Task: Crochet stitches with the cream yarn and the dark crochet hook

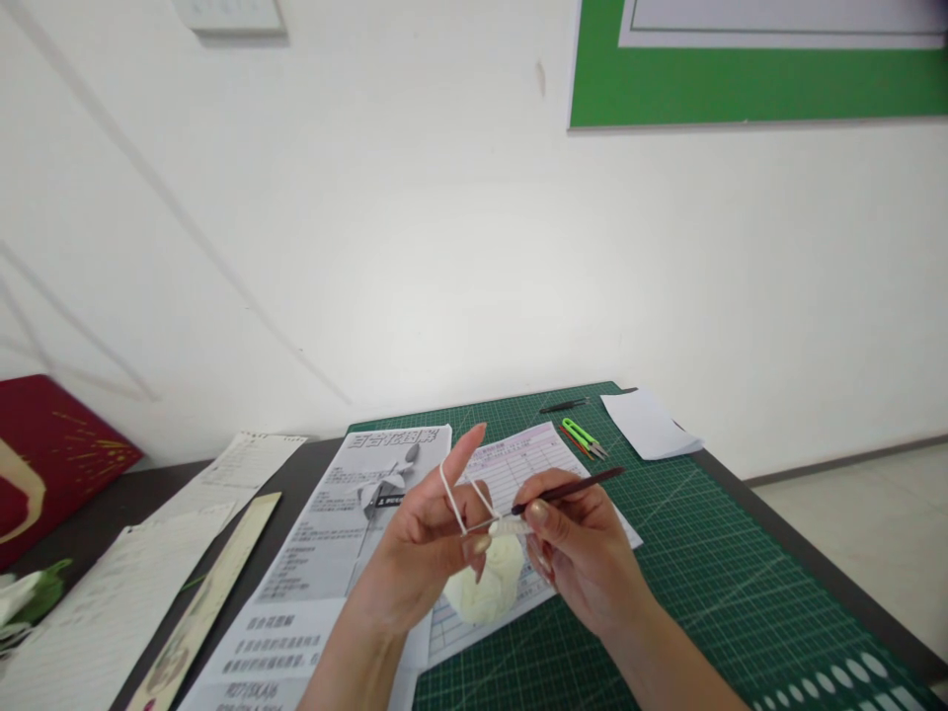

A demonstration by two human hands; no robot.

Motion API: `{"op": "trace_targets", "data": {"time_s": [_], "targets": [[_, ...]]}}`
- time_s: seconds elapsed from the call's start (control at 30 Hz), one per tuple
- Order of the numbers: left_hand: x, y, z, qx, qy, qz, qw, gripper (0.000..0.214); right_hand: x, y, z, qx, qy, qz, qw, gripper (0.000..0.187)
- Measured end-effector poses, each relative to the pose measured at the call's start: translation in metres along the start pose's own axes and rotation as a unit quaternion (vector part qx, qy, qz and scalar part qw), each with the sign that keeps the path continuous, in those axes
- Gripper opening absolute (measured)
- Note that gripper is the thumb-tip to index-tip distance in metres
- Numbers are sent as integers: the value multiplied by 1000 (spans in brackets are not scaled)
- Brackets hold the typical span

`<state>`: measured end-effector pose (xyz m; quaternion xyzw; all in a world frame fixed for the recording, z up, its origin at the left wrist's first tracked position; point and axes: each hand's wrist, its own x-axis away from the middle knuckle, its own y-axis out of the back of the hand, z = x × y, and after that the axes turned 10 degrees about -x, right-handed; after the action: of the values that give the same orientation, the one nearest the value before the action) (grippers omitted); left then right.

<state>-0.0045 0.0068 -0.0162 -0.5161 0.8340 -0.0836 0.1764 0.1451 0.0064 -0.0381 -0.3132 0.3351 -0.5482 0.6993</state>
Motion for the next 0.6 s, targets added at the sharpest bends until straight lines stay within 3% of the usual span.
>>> {"op": "trace_targets", "data": {"time_s": [0.17, 0.4, 0.6], "targets": [[1, 7, 2, -1, -10, -21, 1000, 65, 2, 1, 3, 44, 45, -4, 998, 12], [3, 7, 0, -87, 1, -54, 995, 63, 7, 2, 4, 133, 111, -10, 985, 8], [4, 2, -4, -174, 26, -69, 982, 75, 10, 5, 1, 273, 232, 18, 933, 14]]}}
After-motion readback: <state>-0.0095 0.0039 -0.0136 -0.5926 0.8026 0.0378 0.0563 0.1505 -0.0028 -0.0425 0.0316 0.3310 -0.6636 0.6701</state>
